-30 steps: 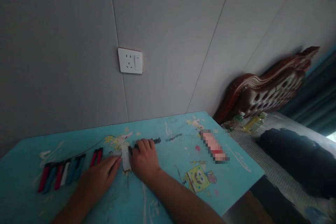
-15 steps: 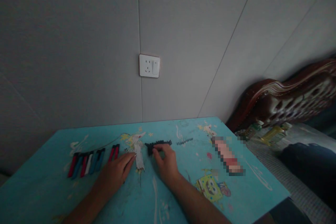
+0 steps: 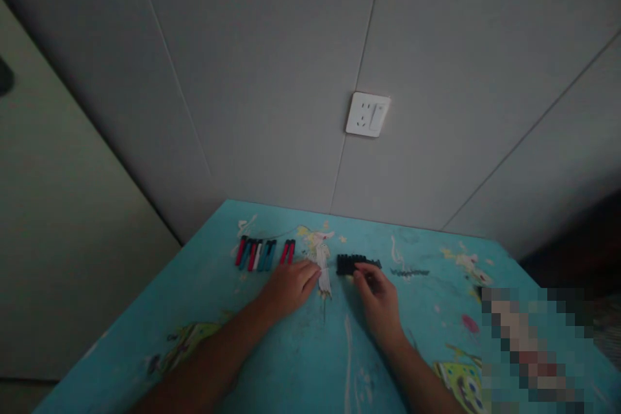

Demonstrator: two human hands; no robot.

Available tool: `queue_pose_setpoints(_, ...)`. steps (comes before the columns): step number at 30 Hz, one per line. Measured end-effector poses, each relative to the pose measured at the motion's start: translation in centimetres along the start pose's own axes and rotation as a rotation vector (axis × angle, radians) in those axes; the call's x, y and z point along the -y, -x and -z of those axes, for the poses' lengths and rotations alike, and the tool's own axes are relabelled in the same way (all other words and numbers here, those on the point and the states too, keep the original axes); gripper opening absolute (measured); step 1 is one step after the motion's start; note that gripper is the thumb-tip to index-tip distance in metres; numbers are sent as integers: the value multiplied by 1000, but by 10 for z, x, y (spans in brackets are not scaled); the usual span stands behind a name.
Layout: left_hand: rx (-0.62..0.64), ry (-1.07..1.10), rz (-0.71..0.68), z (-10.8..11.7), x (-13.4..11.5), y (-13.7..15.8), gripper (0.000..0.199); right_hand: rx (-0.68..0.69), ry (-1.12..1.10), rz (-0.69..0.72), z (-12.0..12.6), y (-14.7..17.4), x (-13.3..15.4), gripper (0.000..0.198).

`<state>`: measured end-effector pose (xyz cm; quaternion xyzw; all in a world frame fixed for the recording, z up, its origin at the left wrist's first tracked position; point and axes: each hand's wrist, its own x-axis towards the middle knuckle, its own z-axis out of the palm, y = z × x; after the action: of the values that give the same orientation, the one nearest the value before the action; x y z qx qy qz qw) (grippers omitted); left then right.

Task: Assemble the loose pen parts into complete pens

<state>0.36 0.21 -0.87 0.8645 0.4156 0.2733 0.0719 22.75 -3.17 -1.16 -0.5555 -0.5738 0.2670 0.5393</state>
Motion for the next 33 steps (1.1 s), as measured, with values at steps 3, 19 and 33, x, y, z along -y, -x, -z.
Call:
queue_pose_setpoints(3, 28, -35, -17, 4, -2, 0, 26, -1, -12, -5, -1, 1, -2, 30)
queue_pose_setpoints(19, 71, -16, -88, 9, -10, 1, 27, 144, 26, 92, -5, 6, 9, 19)
queue_pose_setpoints(33, 108, -84, -119, 0, -3, 2, 24, 175, 33, 145, -7, 8, 14, 15)
